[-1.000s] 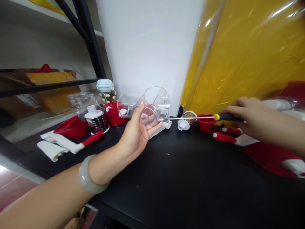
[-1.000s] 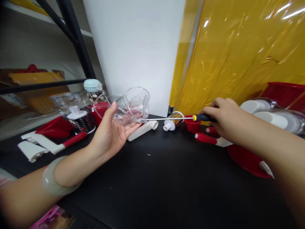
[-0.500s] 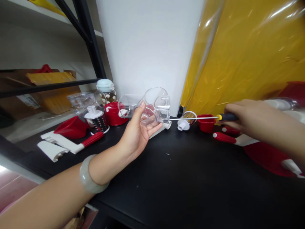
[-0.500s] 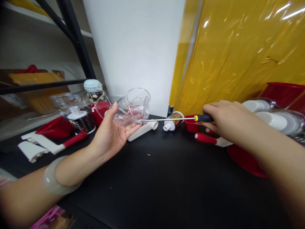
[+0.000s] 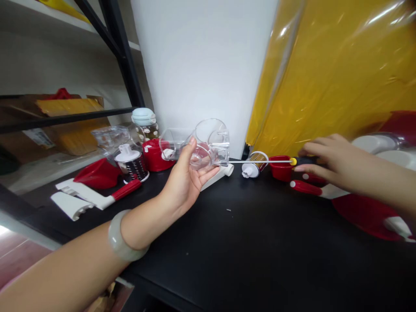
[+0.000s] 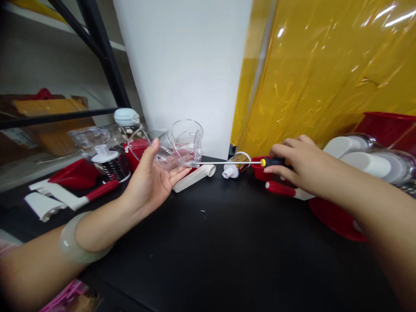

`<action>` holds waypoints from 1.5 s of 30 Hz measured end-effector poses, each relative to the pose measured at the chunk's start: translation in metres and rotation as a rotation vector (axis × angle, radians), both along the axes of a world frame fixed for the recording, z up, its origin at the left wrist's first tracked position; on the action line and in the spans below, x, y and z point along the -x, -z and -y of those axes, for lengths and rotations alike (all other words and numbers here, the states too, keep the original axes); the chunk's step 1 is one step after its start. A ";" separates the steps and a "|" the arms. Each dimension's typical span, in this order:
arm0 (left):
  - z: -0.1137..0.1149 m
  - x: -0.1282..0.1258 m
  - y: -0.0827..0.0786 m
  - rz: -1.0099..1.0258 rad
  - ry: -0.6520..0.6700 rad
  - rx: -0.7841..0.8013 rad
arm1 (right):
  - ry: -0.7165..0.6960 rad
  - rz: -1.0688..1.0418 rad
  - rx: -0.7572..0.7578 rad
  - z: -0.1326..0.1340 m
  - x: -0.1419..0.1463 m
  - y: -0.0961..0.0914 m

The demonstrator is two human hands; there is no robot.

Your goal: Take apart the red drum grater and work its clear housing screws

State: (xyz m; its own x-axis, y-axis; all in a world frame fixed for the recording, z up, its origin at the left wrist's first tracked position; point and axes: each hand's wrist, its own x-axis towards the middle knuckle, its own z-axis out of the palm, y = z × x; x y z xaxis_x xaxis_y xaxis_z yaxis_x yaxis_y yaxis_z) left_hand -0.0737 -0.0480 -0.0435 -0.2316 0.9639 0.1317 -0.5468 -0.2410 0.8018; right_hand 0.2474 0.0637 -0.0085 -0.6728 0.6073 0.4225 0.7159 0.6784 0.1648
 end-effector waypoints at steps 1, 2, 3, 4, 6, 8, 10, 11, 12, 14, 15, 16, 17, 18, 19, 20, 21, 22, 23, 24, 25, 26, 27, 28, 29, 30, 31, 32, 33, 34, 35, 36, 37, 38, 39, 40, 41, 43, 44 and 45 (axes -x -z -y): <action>0.001 0.000 0.000 -0.005 0.004 -0.003 | 0.014 -0.012 0.026 0.001 0.000 0.000; 0.001 0.000 -0.001 -0.006 0.004 -0.006 | 0.037 -0.021 0.053 0.001 0.000 0.001; 0.001 0.000 -0.001 -0.004 -0.001 -0.009 | 0.067 -0.025 0.070 0.002 0.001 0.001; 0.002 0.000 -0.001 -0.003 -0.006 -0.011 | 0.093 -0.024 0.068 0.002 0.001 0.002; 0.002 -0.001 -0.001 -0.001 -0.011 -0.009 | 0.107 -0.010 0.008 0.002 0.000 0.003; 0.002 -0.002 -0.001 0.000 -0.007 0.003 | 0.070 0.018 -0.102 0.002 0.000 0.002; 0.003 -0.003 0.000 -0.001 0.007 0.014 | 0.020 0.075 -0.236 0.003 0.000 -0.001; 0.003 -0.003 0.000 -0.001 0.015 0.015 | 0.004 0.113 -0.303 0.004 0.000 -0.002; 0.003 -0.004 0.000 -0.001 0.020 0.013 | -0.003 0.156 -0.358 0.004 0.001 -0.003; 0.004 -0.004 0.000 0.003 0.024 0.005 | 0.002 0.226 -0.395 0.005 0.003 -0.003; 0.004 -0.004 0.000 0.005 0.023 0.002 | 0.010 0.248 -0.386 0.005 0.005 -0.002; 0.004 -0.004 0.000 0.007 0.020 -0.001 | 0.020 0.258 -0.373 0.005 0.006 0.000; 0.004 -0.004 0.000 0.008 0.015 -0.002 | 0.031 0.263 -0.368 0.005 0.007 0.001; 0.004 -0.003 0.000 0.009 0.011 -0.002 | 0.044 0.265 -0.376 0.005 0.008 0.004; 0.003 -0.003 0.000 0.010 0.004 -0.002 | 0.056 0.269 -0.392 0.005 0.010 0.006; 0.003 -0.003 0.000 0.010 -0.003 -0.003 | 0.069 0.275 -0.409 0.006 0.011 0.008; 0.003 -0.003 0.000 0.010 -0.008 -0.004 | 0.083 0.279 -0.418 0.007 0.011 0.011; 0.003 -0.003 0.000 0.009 -0.010 -0.005 | 0.101 0.280 -0.416 0.008 0.012 0.013; 0.003 -0.003 0.000 0.007 -0.011 -0.006 | 0.126 0.272 -0.404 0.009 0.013 0.015; 0.003 -0.003 0.000 0.004 -0.011 -0.009 | 0.156 0.257 -0.384 0.011 0.014 0.017; 0.003 -0.003 0.000 0.002 -0.012 -0.013 | 0.184 0.238 -0.355 0.012 0.014 0.018; 0.003 -0.003 0.000 0.000 -0.012 -0.017 | 0.211 0.220 -0.314 0.013 0.015 0.019; 0.003 -0.003 0.000 -0.002 -0.011 -0.020 | 0.238 0.211 -0.258 0.014 0.015 0.019; 0.003 -0.003 0.000 -0.002 -0.011 -0.022 | 0.265 0.215 -0.193 0.015 0.016 0.019; 0.003 -0.003 0.000 -0.002 -0.011 -0.023 | 0.289 0.231 -0.130 0.016 0.016 0.018; 0.003 -0.003 -0.001 0.000 -0.015 -0.024 | 0.306 0.252 -0.077 0.016 0.017 0.016; 0.002 -0.003 -0.001 0.003 -0.020 -0.025 | 0.314 0.270 -0.043 0.015 0.017 0.015; 0.002 -0.003 -0.001 0.005 -0.027 -0.028 | 0.303 0.281 -0.030 0.015 0.017 0.013; 0.002 -0.002 -0.001 0.008 -0.034 -0.031 | 0.267 0.284 -0.036 0.014 0.016 0.011; 0.001 -0.002 -0.001 0.010 -0.039 -0.031 | 0.213 0.277 -0.054 0.014 0.015 0.009; 0.001 -0.002 -0.001 0.011 -0.041 -0.030 | 0.152 0.267 -0.080 0.013 0.014 0.007; 0.001 -0.002 -0.001 0.009 -0.040 -0.027 | 0.094 0.254 -0.115 0.014 0.013 0.005; 0.001 -0.002 -0.001 0.006 -0.037 -0.024 | 0.047 0.244 -0.159 0.014 0.012 0.004; 0.001 -0.002 -0.001 0.001 -0.034 -0.021 | 0.017 0.232 -0.216 0.016 0.012 0.002; 0.001 -0.002 -0.001 -0.003 -0.032 -0.019 | 0.005 0.221 -0.281 0.018 0.012 0.000; 0.002 -0.002 -0.001 -0.008 -0.029 -0.019 | 0.010 0.212 -0.347 0.020 0.013 -0.001; 0.002 -0.002 -0.001 -0.012 -0.025 -0.020 | 0.030 0.203 -0.407 0.023 0.014 -0.003; 0.003 -0.002 -0.001 -0.015 -0.016 -0.020 | 0.136 0.194 -0.486 0.029 0.019 -0.006; 0.003 -0.002 -0.001 -0.015 -0.010 -0.019 | 0.212 0.202 -0.488 0.032 0.022 -0.007; 0.004 -0.002 -0.001 -0.016 -0.004 -0.019 | 0.291 0.223 -0.464 0.035 0.025 -0.008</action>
State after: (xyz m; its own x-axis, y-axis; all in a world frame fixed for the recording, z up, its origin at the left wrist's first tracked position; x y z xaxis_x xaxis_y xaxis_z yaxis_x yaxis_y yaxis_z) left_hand -0.0714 -0.0517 -0.0422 -0.2333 0.9602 0.1534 -0.5330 -0.2583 0.8057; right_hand 0.2227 0.0289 -0.0005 -0.6093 0.5654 0.5560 0.7759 0.2803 0.5652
